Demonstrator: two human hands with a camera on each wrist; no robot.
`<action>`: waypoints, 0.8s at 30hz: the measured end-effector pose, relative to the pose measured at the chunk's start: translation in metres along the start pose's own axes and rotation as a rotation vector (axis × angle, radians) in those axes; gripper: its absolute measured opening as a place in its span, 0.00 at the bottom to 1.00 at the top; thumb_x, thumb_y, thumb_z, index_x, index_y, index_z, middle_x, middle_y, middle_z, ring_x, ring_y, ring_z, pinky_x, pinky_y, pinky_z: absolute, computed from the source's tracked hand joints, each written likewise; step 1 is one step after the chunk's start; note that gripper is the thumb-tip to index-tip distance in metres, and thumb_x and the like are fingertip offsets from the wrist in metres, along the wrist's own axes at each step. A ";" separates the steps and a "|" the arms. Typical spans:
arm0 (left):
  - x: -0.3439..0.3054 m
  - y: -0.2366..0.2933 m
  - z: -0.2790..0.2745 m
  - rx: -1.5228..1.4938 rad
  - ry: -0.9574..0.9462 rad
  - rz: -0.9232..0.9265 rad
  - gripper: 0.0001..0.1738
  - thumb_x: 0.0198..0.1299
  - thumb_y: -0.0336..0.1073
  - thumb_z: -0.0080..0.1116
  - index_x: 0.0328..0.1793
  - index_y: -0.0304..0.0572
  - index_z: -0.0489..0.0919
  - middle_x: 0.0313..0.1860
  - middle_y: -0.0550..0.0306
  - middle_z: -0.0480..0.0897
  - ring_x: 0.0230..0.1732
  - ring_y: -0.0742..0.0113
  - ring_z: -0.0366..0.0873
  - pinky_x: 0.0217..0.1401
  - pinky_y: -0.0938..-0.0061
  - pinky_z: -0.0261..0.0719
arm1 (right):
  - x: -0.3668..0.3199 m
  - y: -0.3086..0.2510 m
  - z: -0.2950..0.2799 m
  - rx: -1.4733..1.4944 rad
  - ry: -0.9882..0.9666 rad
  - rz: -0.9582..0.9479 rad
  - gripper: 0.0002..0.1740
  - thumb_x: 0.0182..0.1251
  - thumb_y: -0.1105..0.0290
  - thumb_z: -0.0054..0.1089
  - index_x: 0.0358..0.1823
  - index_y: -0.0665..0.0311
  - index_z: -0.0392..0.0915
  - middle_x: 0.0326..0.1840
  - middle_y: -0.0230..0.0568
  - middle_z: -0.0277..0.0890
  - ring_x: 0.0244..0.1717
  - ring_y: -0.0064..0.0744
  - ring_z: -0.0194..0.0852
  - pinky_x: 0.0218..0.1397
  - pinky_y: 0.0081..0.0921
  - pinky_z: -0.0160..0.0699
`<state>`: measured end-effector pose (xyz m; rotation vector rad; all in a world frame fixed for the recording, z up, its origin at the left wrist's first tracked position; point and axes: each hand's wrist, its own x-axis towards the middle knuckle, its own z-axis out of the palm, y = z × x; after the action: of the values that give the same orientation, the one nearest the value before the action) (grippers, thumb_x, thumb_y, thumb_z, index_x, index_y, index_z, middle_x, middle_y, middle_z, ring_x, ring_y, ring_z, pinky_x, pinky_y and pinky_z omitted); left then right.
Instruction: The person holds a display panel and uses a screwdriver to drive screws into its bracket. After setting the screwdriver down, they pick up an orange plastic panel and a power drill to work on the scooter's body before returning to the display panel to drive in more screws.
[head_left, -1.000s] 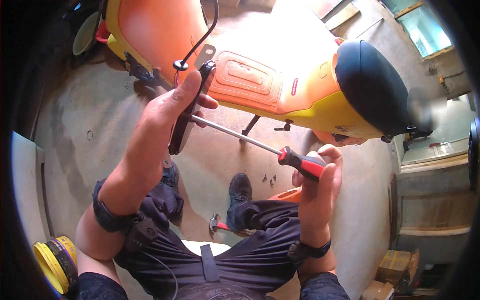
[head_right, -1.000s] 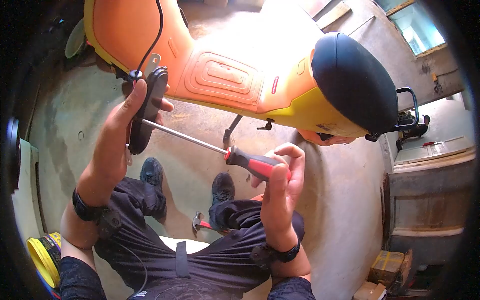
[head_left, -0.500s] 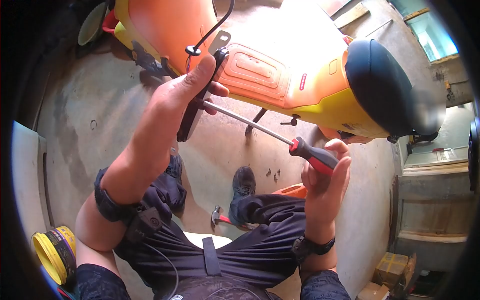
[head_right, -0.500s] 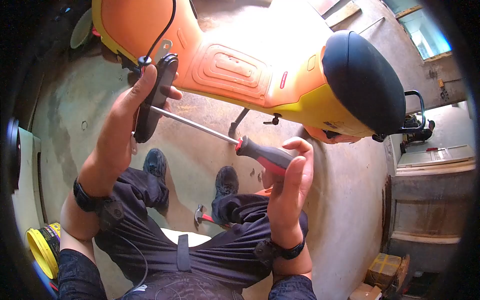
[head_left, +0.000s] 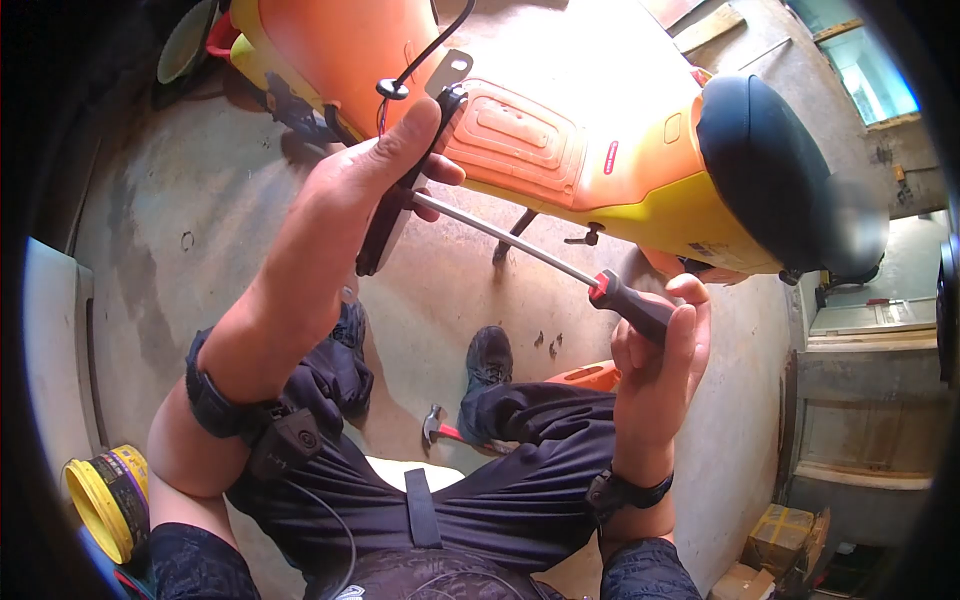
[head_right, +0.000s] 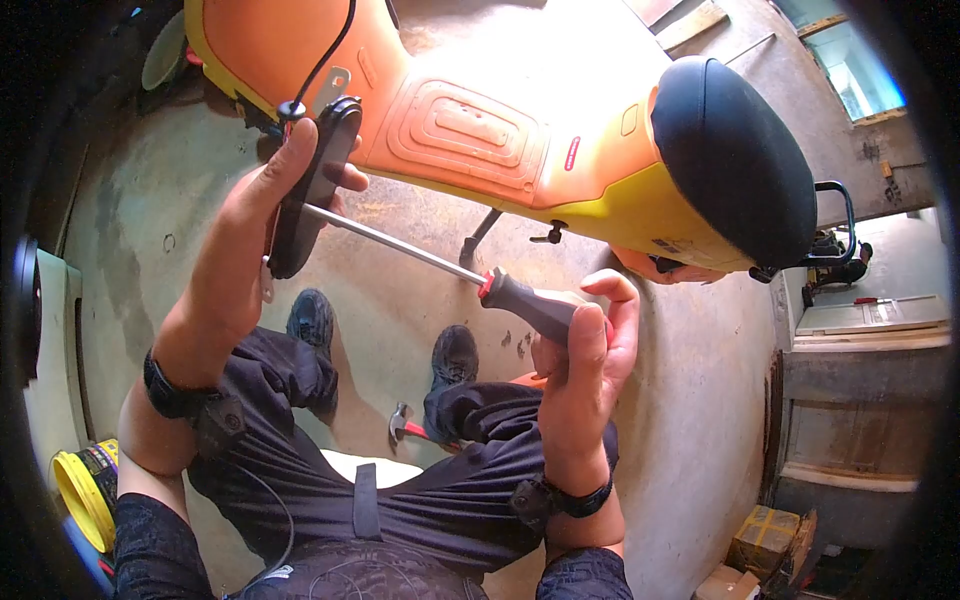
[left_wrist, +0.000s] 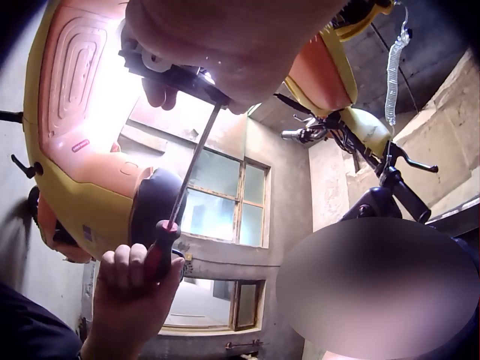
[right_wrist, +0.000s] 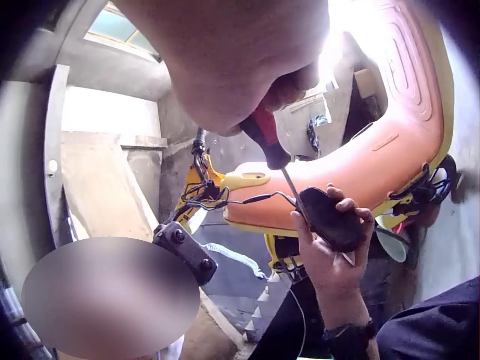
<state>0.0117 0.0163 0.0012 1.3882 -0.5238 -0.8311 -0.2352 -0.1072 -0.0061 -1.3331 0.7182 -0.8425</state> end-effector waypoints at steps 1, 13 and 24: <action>0.000 0.000 -0.001 0.000 0.000 -0.001 0.40 0.65 0.74 0.51 0.48 0.42 0.86 0.31 0.68 0.78 0.32 0.85 0.72 0.34 0.89 0.62 | 0.001 0.000 0.001 0.000 0.000 0.001 0.29 0.69 0.51 0.64 0.58 0.60 0.61 0.41 0.36 0.71 0.35 0.19 0.69 0.42 0.15 0.68; 0.000 -0.001 -0.001 -0.028 0.024 0.018 0.39 0.65 0.73 0.52 0.50 0.42 0.86 0.33 0.67 0.79 0.34 0.84 0.73 0.37 0.90 0.63 | 0.003 0.000 -0.006 0.071 -0.072 0.052 0.27 0.71 0.50 0.62 0.56 0.61 0.62 0.37 0.35 0.71 0.32 0.23 0.71 0.44 0.19 0.71; 0.002 -0.002 -0.007 0.002 -0.061 -0.021 0.38 0.66 0.72 0.52 0.60 0.44 0.80 0.46 0.59 0.85 0.43 0.80 0.74 0.46 0.85 0.67 | 0.002 0.001 -0.008 0.096 -0.128 0.015 0.27 0.73 0.45 0.58 0.55 0.59 0.63 0.42 0.37 0.72 0.34 0.21 0.70 0.43 0.19 0.73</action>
<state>0.0179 0.0187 -0.0022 1.3752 -0.5577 -0.8923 -0.2411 -0.1132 -0.0085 -1.2819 0.5799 -0.7624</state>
